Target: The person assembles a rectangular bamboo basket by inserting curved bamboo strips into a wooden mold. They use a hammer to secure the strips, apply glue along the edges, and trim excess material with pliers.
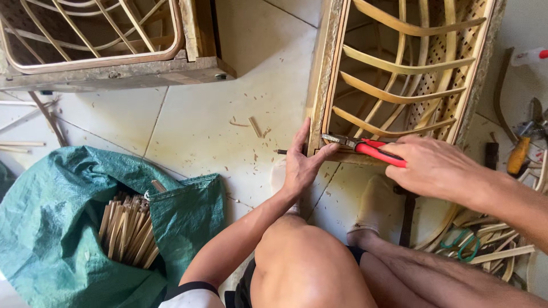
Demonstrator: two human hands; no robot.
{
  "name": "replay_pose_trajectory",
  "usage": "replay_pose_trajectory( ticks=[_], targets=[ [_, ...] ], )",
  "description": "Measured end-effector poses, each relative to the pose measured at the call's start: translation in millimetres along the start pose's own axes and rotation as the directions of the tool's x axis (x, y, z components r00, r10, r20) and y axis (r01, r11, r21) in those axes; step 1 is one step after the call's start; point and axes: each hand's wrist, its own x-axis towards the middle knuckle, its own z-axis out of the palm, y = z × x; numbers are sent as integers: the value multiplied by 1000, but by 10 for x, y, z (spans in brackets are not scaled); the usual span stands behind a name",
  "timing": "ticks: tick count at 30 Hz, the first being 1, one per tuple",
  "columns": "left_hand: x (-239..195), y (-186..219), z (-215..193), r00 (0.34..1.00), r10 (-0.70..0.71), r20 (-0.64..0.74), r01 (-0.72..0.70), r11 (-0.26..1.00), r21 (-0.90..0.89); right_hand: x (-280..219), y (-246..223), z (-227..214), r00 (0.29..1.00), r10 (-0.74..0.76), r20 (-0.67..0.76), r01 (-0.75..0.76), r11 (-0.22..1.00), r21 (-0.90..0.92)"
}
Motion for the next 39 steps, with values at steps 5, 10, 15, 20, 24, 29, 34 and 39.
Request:
replay_pose_trajectory(
  ticks=[5,10,15,20,24,29,34,39],
  targets=[
    [31,39,-34,998,46,-31,-36,966,256,50,14,3,991,-129,-22,129,992,-5],
    [23,75,-7,999,-35,-37,38,996,85,47,-68,-98,992,-110,68,119,982,-143],
    [12,68,-30,999,-15,-47,24,982,185,-1,-209,-235,996,-79,47,88,972,-217],
    [51,26,-40,999,-5,-36,9,993,114,-14,-314,-384,993,-86,82,106,955,-278],
    [37,-1,-45,999,-19,-42,25,991,130,27,-295,-392,987,-25,157,75,945,-318],
    [72,148,-69,998,-52,-23,55,993,100,24,-203,-435,993,-32,116,53,982,-181],
    [151,165,-433,942,-289,170,296,955,-18,-218,137,-274,992,70,107,-47,976,-212],
    [398,347,-449,940,-237,244,224,971,82,-467,395,-139,868,-401,-294,90,709,-699]
  ],
)
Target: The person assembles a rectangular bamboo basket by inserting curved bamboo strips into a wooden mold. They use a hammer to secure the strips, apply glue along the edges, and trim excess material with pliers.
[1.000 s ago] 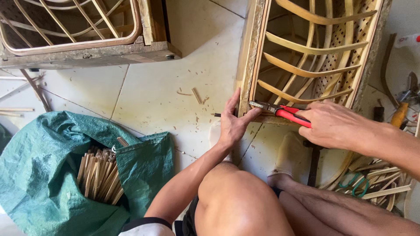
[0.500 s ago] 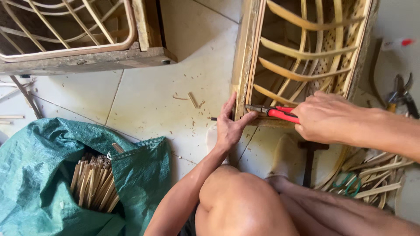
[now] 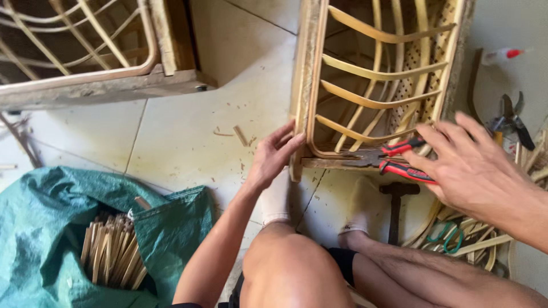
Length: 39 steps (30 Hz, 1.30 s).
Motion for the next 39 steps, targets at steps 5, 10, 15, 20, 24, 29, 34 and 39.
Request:
replay_pose_trajectory(
  ticks=[5,10,15,20,24,29,34,39],
  targets=[
    [304,260,96,993,120,9,-116,933,342,108,84,11,991,-121,-58,99,952,-291],
    [457,322,59,992,103,69,-119,945,306,503,67,-242,982,-173,71,187,900,-393],
    [474,327,38,990,122,72,-138,940,312,803,144,-476,917,-211,339,295,930,-219],
    [495,314,30,990,104,95,-128,946,299,898,153,-393,932,-277,233,329,918,-222],
    [528,404,36,997,14,74,-38,939,341,1026,138,-413,927,-307,215,352,910,-220],
    [563,467,58,996,-80,44,66,963,260,1148,165,-493,882,-340,327,399,907,-134],
    [564,424,17,999,-11,37,1,959,283,922,78,-357,922,-314,225,368,891,-265],
    [377,454,86,998,58,-20,-50,959,278,361,134,-31,906,-76,-417,46,996,-80]
  ],
)
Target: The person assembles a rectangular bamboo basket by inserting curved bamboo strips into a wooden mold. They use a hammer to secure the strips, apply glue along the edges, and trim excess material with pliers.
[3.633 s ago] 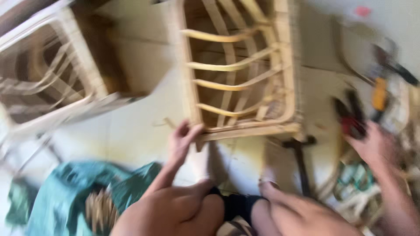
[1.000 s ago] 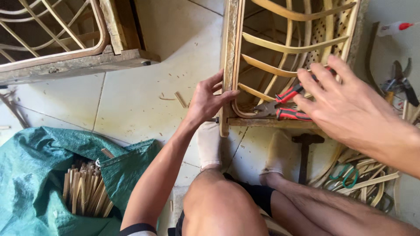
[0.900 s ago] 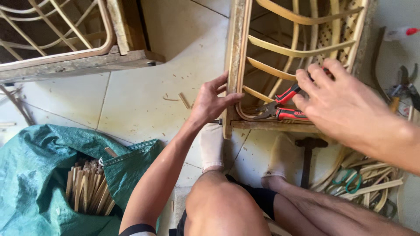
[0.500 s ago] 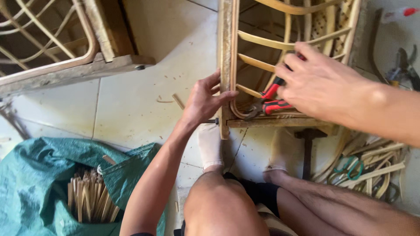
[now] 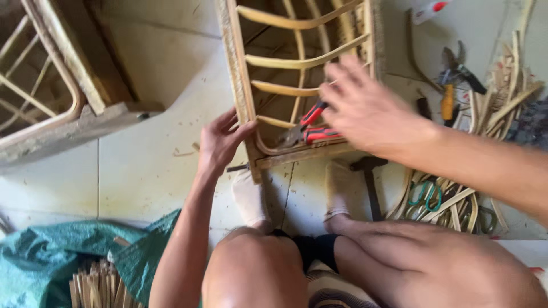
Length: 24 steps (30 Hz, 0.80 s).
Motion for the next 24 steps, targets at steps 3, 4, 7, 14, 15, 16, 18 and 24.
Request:
replay_pose_trajectory(
  ticks=[3,4,7,14,15,16,18,24],
  targets=[
    [-373,-122,102,955,251,-156,-204,941,269,-815,101,227,916,396,-61,-312,799,514],
    [-553,-170,138,859,493,-136,-380,794,474,-1131,37,350,823,568,9,-455,649,610],
    [-697,-260,306,634,734,242,-641,324,696,-2081,-384,925,538,839,83,-692,383,612],
    [-622,-301,428,633,578,515,-683,104,723,-3042,-1580,2790,178,883,434,-913,-17,408],
    [-633,-306,419,651,549,525,-672,94,735,-3045,-1649,2997,183,891,416,-909,-7,416],
    [-641,-307,425,657,538,528,-655,60,753,-3061,-1697,3138,179,901,395,-909,-2,417],
    [-669,-306,424,664,522,535,-624,-7,781,-3032,-1713,3330,88,889,448,-919,-101,380],
    [-671,-178,277,709,468,527,-568,-64,821,-2766,-1638,3236,229,973,-26,-927,226,298]
  ],
)
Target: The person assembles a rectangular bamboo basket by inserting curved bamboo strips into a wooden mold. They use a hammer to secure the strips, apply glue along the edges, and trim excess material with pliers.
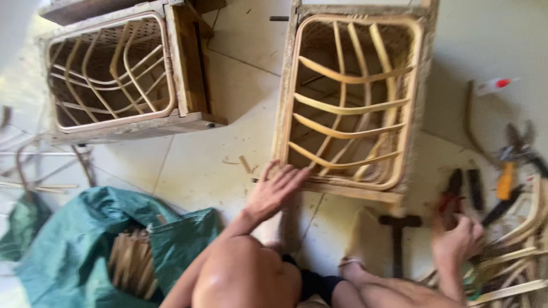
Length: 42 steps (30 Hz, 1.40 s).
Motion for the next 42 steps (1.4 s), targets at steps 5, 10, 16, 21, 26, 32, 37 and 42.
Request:
replay_pose_trajectory(
  ticks=[5,10,16,21,26,32,37,42],
  targets=[
    [-8,-210,-267,999,-48,-17,45,989,-138,-404,-600,-205,861,293,416,-414,878,239],
    [89,-290,-328,966,-202,-162,89,846,-526,-761,-789,13,925,196,327,-345,795,499],
    [629,-789,-84,578,-808,117,315,88,-945,-669,-615,118,822,302,482,-503,782,368],
    [962,-1190,52,645,-707,292,380,-35,-924,-680,-572,-1,830,286,479,-493,778,390],
    [1267,-1405,15,604,-701,379,520,-15,-854,-484,-275,-205,548,412,728,-775,578,256],
    [1358,-1528,75,625,-674,394,487,-58,-872,458,-151,-875,534,222,815,-808,417,416],
    [1330,-1545,155,633,-663,399,481,-67,-874,1581,-678,-1459,651,139,746,-613,676,409],
    [1083,-1437,199,726,-615,308,338,-71,-938,2351,-1371,-1755,790,-53,611,-353,775,524]
  ],
)
